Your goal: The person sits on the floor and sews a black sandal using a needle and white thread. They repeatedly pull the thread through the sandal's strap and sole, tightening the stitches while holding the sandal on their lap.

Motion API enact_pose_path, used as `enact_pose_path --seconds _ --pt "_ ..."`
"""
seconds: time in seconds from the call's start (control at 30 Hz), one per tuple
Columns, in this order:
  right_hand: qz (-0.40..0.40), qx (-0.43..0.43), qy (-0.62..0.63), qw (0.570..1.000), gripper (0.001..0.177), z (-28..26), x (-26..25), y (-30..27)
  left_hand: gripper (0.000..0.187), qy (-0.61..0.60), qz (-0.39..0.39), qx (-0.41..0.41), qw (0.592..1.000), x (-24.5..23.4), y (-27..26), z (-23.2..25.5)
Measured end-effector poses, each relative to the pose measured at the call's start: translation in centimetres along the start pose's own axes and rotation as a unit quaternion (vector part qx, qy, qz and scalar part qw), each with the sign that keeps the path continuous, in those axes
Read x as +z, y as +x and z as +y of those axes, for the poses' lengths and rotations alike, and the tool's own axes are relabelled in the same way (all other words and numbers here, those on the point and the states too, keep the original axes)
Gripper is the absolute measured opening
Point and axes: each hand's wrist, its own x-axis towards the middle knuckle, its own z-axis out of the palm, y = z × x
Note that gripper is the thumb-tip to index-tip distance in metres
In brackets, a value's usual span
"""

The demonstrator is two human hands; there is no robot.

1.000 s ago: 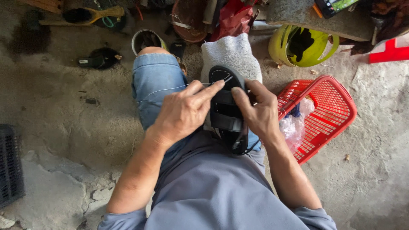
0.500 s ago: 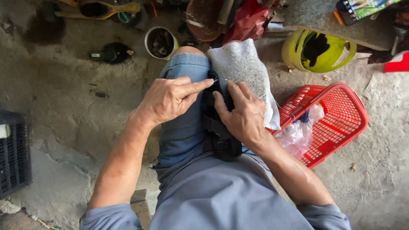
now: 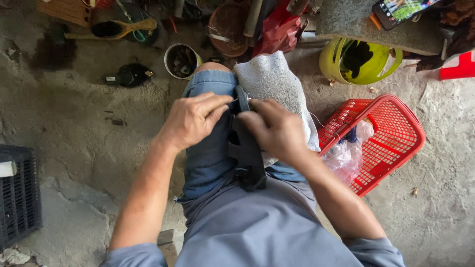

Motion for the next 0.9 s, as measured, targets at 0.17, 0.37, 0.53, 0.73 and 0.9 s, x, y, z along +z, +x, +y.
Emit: enact_pose_path --seconds 0.17,0.37,0.53,0.73,0.9 --pt "0.092 -0.010 -0.031 0.995 0.011 7.1 -4.5 0.2 0.022 0.143 0.038 0.002 0.989 1.7 -1.7 0.3" --pt "0.097 -0.125 -0.125 0.980 0.036 4.2 -2.8 1.5 0.020 0.151 0.066 0.001 0.986 3.5 -1.0 1.4" --pt "0.054 -0.164 -0.084 0.981 0.010 2.3 -2.6 1.8 0.018 0.131 0.059 -0.027 0.989 2.5 -0.8 2.4" --pt "-0.125 0.031 0.462 0.877 0.012 1.5 -5.2 1.4 0.017 0.126 0.065 -0.048 0.989 2.4 -0.8 3.3" --pt "-0.075 0.008 0.187 0.979 0.017 2.6 -3.2 3.1 0.016 0.079 0.068 -0.065 0.992 2.4 -0.1 3.3"
